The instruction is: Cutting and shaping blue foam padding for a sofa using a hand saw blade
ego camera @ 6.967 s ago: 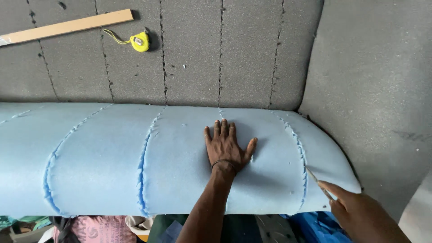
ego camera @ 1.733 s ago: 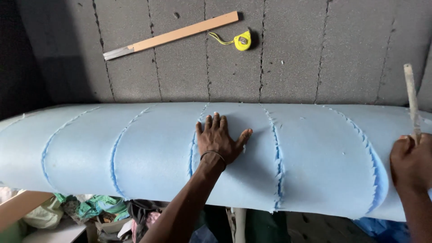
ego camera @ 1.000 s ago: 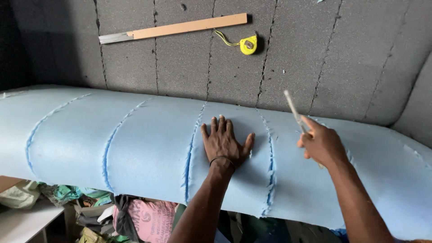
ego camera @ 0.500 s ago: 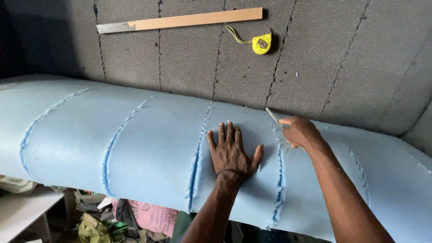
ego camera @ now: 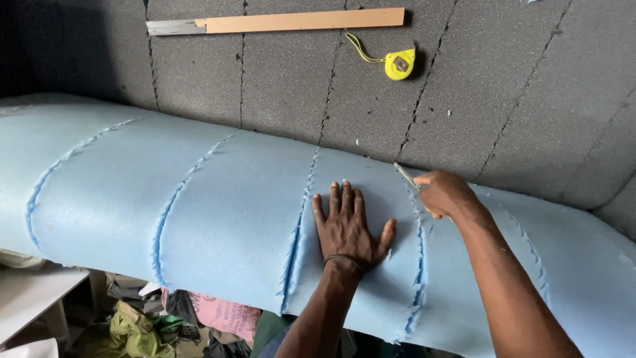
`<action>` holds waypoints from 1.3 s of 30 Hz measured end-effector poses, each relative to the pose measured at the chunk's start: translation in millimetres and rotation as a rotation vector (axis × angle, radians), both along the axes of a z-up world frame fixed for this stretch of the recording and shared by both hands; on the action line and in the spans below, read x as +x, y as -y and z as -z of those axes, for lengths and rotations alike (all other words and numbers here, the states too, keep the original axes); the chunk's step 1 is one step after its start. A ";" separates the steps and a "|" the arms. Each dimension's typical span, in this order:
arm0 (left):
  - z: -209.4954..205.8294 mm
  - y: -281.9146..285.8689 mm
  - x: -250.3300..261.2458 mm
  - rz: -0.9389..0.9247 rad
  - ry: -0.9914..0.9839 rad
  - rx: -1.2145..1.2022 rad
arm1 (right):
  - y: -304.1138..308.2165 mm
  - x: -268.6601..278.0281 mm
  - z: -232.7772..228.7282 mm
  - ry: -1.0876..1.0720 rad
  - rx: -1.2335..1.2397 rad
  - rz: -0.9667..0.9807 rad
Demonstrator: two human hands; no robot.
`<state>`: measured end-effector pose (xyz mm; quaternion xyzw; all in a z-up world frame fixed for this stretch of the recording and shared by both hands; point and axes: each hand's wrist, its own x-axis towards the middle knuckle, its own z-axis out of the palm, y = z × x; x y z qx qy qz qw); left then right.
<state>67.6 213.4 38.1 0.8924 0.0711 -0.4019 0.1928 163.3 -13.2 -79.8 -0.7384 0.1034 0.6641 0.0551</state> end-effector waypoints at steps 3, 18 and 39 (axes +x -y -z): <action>1.2 -0.4 -2.3 -0.004 0.013 -0.005 | -2.9 0.2 -3.2 -0.012 -0.009 -0.027; -0.5 0.4 -1.0 -0.021 0.034 -0.020 | -9.8 -1.9 81.8 0.051 -0.044 0.012; 0.8 1.8 -5.1 -0.053 0.058 -0.051 | 42.8 -61.4 304.2 0.079 -0.021 0.178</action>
